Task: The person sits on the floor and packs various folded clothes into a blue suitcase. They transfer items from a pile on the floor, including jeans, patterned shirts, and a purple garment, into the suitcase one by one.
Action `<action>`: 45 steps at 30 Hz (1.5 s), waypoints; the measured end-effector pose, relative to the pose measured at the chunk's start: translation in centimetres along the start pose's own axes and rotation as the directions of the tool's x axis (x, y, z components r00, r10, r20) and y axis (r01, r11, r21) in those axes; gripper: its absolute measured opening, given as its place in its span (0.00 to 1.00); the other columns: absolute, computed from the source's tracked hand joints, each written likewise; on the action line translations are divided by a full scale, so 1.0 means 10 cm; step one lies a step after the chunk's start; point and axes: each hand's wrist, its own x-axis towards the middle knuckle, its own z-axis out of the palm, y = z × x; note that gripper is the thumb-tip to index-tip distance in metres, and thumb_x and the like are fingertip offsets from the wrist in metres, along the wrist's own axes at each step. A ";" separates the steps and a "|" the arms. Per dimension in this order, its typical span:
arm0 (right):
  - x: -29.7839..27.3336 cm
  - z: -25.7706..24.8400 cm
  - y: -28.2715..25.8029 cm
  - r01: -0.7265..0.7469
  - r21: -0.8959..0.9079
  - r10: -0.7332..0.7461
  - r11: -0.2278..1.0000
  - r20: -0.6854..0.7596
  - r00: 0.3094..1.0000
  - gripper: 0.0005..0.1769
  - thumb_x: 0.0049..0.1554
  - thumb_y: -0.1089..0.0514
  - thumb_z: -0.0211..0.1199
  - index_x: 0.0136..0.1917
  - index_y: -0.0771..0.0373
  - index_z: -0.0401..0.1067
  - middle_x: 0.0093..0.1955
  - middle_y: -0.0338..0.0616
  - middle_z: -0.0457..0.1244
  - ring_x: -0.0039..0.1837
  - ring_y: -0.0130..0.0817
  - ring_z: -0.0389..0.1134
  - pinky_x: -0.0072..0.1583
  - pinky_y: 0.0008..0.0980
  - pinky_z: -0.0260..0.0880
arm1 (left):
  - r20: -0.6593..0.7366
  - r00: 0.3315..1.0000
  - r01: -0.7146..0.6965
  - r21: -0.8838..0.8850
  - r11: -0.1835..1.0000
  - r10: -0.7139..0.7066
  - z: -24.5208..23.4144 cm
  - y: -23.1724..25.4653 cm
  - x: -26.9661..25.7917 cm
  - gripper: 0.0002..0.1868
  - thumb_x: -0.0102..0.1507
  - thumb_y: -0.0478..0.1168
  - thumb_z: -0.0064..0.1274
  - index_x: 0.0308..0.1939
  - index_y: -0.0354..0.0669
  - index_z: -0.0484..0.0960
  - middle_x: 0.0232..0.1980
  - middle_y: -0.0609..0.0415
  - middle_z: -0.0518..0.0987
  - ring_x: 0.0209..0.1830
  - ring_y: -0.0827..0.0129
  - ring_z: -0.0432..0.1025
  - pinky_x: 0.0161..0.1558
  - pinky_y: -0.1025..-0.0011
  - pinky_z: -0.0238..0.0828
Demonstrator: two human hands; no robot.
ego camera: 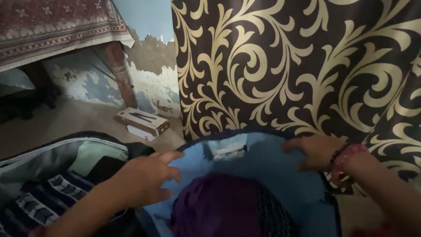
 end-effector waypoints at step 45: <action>2.66 0.17 0.42 0.184 0.743 0.093 0.644 -0.315 0.944 0.36 0.45 0.72 0.58 0.63 0.46 0.80 0.70 0.46 0.67 0.58 0.44 0.73 0.60 0.39 0.71 | -0.068 0.749 0.623 -0.264 0.736 -0.659 0.18 -0.53 1.64 0.31 0.51 0.31 0.47 0.54 0.65 0.86 0.52 0.49 0.84 0.51 0.54 0.79 0.54 0.61 0.73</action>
